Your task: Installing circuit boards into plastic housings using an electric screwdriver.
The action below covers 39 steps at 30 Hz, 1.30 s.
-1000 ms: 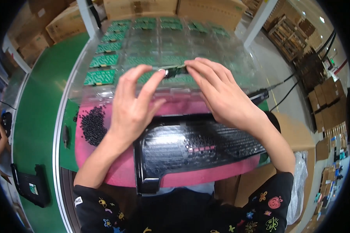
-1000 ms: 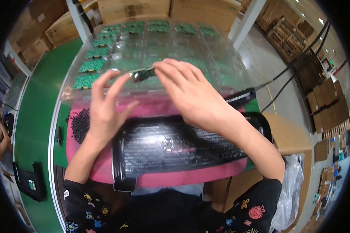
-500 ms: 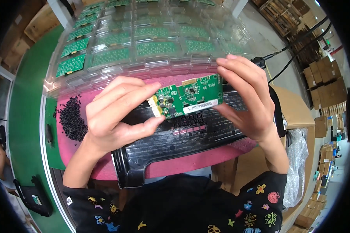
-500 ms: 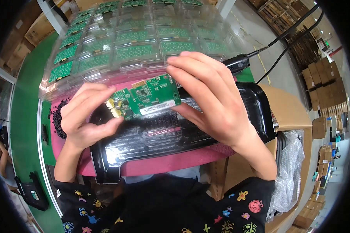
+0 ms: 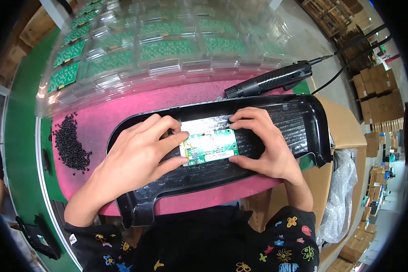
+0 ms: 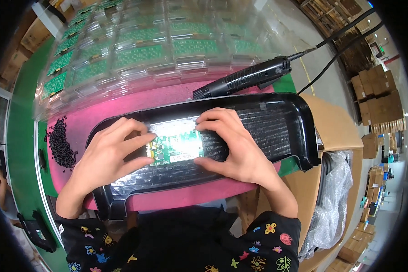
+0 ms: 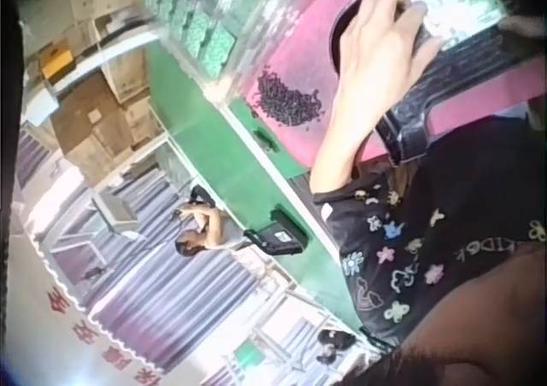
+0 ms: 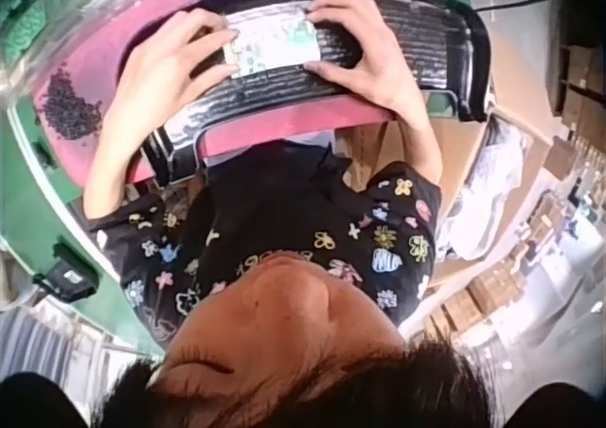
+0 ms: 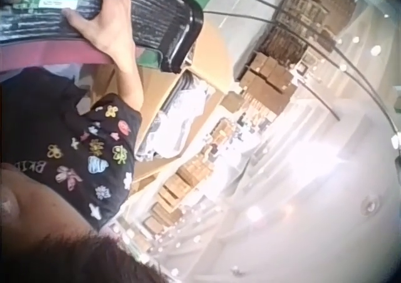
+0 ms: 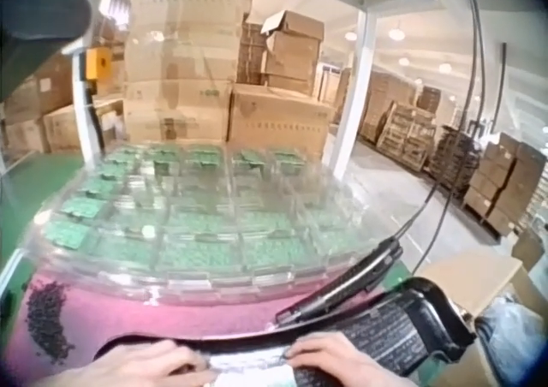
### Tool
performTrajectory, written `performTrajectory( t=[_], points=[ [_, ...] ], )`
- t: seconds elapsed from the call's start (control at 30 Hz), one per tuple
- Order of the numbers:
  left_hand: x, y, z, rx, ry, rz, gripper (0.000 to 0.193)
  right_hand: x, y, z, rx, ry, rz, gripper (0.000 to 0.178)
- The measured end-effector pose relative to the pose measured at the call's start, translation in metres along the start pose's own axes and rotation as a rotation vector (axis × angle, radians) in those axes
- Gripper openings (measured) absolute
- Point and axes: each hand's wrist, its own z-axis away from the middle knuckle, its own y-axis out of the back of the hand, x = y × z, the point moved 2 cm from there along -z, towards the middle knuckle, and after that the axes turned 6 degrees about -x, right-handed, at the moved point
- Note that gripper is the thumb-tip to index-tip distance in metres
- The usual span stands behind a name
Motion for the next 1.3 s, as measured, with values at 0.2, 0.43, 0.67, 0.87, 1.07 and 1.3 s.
performTrajectory(
  t=[0.2,0.43,0.67,0.87,1.07,1.3],
  points=[
    [0.004,0.0,-0.003,-0.001,0.015,-0.025,0.043,0.001,-0.002,0.001,0.002,-0.019,0.004,0.055],
    [0.003,-0.001,-0.004,-0.003,0.021,-0.031,0.047,0.0,-0.003,0.0,-0.01,-0.039,0.026,0.055],
    [0.0,0.005,0.001,-0.028,0.028,-0.036,0.047,-0.002,-0.007,-0.006,-0.024,-0.045,0.027,0.056],
    [-0.002,-0.005,0.007,0.035,-0.065,-0.073,0.039,-0.011,-0.004,-0.001,-0.015,-0.077,0.104,0.055],
    [-0.001,-0.003,0.014,-0.018,-0.057,-0.047,0.038,-0.013,-0.006,0.0,-0.001,-0.102,0.02,0.075],
    [-0.014,0.071,0.083,0.134,0.224,-0.277,0.023,0.022,0.064,0.037,0.583,-0.275,0.339,0.054]
  ],
)
